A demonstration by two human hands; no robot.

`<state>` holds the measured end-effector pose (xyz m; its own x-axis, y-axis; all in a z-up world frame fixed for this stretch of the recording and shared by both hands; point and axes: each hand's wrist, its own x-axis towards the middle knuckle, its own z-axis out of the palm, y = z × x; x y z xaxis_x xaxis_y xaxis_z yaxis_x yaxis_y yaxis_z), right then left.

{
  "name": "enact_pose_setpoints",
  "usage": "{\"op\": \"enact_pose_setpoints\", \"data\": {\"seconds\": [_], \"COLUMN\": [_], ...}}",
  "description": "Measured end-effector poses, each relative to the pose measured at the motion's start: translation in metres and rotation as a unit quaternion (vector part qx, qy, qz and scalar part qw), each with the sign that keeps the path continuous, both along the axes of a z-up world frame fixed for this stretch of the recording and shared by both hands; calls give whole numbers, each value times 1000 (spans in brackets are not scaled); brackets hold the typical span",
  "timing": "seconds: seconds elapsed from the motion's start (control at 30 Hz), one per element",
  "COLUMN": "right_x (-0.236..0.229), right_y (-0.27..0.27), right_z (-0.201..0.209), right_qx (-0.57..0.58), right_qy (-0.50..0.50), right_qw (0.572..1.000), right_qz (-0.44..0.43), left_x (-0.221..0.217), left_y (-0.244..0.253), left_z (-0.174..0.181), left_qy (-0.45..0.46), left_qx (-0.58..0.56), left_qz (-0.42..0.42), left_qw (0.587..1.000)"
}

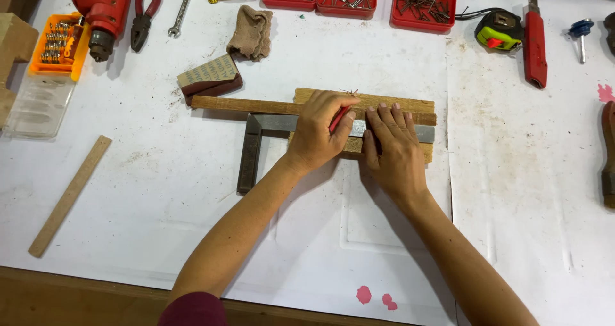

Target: Measuring, marking, and nailing wood strips to assemble a structure.

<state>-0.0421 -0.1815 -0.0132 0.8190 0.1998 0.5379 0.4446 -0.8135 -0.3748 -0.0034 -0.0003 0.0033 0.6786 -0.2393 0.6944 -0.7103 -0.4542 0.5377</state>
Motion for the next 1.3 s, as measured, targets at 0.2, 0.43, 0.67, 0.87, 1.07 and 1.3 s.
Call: {"op": "enact_pose_setpoints", "data": {"seconds": [0.2, 0.43, 0.67, 0.87, 1.07, 1.3], "right_x": [-4, -9, -14, -18, -17, -8], "right_y": [-3, -14, -46, -94, -158, -237], "right_z": [4, 17, 32, 39, 41, 23], "right_qx": [19, 48, 67, 71, 72, 58], "right_qy": [0, -9, -8, -37, -59, -51], "right_qw": [1000, 999, 998, 995, 988, 978], "right_qz": [2, 16, -10, -59, -127, -195], "left_x": [1, -9, -2, 11, 29, 51], "left_y": [-8, -31, -74, -130, -208, -300], "left_z": [-18, 20, 33, 41, 40, 28], "left_qy": [9, 75, 74, 26, 4, 10], "left_qx": [36, 21, 28, 36, 49, 74], "left_qz": [15, -22, -55, -92, -128, -142], "left_qw": [999, 997, 995, 995, 991, 987]}}
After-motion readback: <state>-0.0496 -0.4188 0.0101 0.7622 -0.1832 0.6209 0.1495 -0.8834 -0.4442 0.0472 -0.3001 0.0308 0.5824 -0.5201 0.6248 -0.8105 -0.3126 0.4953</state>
